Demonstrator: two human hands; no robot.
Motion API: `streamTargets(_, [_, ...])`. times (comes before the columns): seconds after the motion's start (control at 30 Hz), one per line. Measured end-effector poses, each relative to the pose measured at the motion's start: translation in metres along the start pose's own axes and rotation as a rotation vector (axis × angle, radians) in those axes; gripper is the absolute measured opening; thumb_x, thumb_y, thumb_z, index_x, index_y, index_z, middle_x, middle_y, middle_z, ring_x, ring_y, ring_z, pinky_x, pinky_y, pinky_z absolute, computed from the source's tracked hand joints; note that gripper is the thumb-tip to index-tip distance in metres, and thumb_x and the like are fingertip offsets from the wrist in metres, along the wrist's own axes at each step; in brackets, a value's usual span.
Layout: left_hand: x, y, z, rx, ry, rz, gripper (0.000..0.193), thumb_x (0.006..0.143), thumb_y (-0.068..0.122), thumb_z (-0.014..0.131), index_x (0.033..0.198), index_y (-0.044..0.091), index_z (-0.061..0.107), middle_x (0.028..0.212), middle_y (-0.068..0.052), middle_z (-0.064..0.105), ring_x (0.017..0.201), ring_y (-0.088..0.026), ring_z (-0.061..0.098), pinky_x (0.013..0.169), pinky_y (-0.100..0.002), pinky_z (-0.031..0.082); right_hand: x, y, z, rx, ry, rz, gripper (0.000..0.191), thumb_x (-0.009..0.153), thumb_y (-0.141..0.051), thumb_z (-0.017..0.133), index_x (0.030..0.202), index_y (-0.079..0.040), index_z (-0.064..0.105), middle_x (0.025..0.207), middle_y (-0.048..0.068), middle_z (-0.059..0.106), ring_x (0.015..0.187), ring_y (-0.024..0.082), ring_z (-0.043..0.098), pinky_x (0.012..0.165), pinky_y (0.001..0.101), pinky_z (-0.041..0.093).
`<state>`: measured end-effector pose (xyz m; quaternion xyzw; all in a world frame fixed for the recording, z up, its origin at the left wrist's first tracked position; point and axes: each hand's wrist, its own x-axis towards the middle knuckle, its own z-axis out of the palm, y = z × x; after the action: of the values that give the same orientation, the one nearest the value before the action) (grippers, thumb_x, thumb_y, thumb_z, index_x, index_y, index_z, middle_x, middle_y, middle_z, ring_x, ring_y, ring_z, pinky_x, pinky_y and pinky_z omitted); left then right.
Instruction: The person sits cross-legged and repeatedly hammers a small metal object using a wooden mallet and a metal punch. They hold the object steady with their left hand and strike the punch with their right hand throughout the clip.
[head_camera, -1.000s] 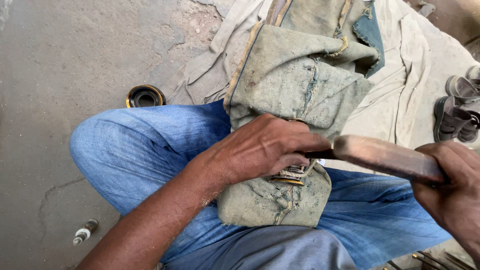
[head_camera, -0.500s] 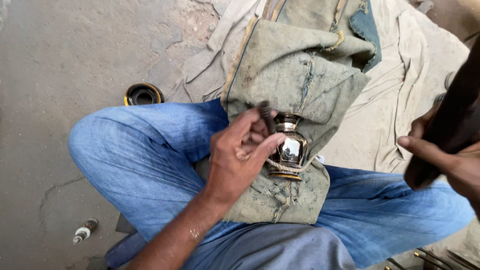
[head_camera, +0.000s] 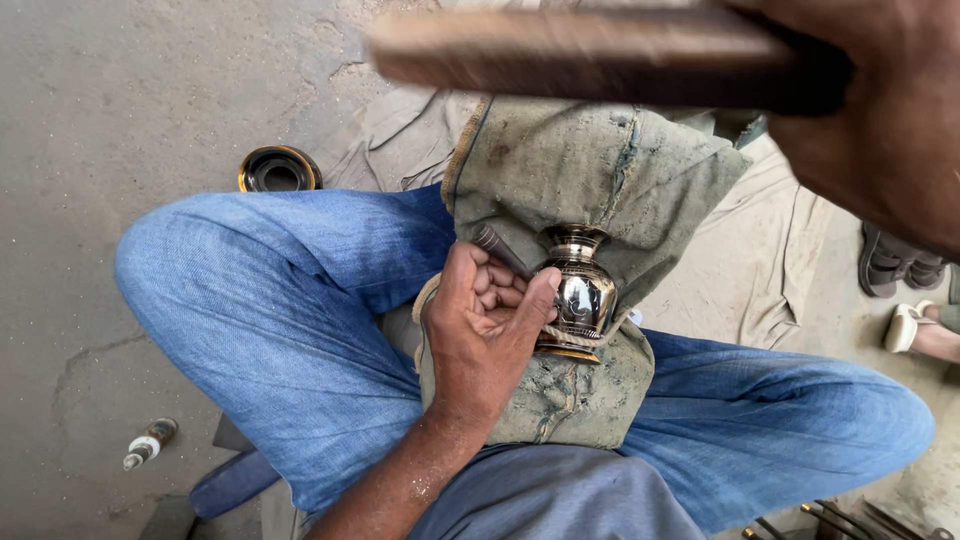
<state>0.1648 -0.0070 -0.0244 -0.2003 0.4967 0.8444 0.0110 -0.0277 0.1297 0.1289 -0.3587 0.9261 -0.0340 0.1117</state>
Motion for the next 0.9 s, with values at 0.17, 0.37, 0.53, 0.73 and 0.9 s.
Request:
streamTargets(0.17, [0.004,0.004,0.005,0.116,0.044,0.053,0.024,0.093,0.000,0.076,0.099,-0.001,0.053,0.087,-0.008,0.067,0.079,-0.007,0.071,0.063,-0.018,0.062,0.026,-0.016,0.001,-0.238,-0.250,-0.066,0.063,0.074,0.007,0.080,0.132,-0.015,0.071,0.104,0.014,0.076,0.089,0.026,0.074,0.082,0.0385,0.060])
streamTargets(0.37, [0.014,0.016,0.002,0.191,-0.080,0.024,0.023,0.092,0.001,0.079,0.105,-0.001,0.060,0.082,-0.006,0.067,0.074,-0.005,0.066,0.060,-0.018,0.059,0.014,0.029,0.004,-0.061,-0.248,-0.119,0.049,0.081,0.009,0.074,0.126,-0.010,0.074,0.100,0.015,0.076,0.087,0.023,0.074,0.077,0.0382,0.059])
streamTargets(0.53, [0.020,0.027,0.005,0.348,-0.170,0.114,0.029,0.090,0.006,0.080,0.114,-0.001,0.065,0.086,-0.006,0.070,0.076,-0.006,0.071,0.062,-0.018,0.064,-0.045,0.092,0.027,0.116,-0.219,0.071,0.045,0.079,0.005,0.074,0.122,-0.008,0.074,0.096,0.014,0.075,0.085,0.022,0.074,0.075,0.0371,0.059])
streamTargets(0.73, [0.029,0.037,0.003,0.502,-0.350,0.219,0.039,0.089,0.014,0.081,0.123,0.000,0.068,0.098,-0.010,0.075,0.078,-0.012,0.075,0.063,-0.023,0.064,-0.163,0.162,0.075,0.309,-0.230,0.521,0.037,0.082,0.001,0.076,0.118,-0.007,0.073,0.096,0.012,0.073,0.085,0.020,0.072,0.074,0.0349,0.058])
streamTargets(0.9, [0.041,0.041,0.005,0.572,-0.487,0.303,0.043,0.088,0.017,0.082,0.126,0.002,0.068,0.105,-0.012,0.076,0.084,-0.018,0.077,0.072,-0.029,0.064,-0.235,0.167,0.091,0.322,-0.254,0.754,0.031,0.084,-0.002,0.077,0.115,-0.007,0.073,0.095,0.011,0.071,0.085,0.019,0.070,0.074,0.0331,0.058])
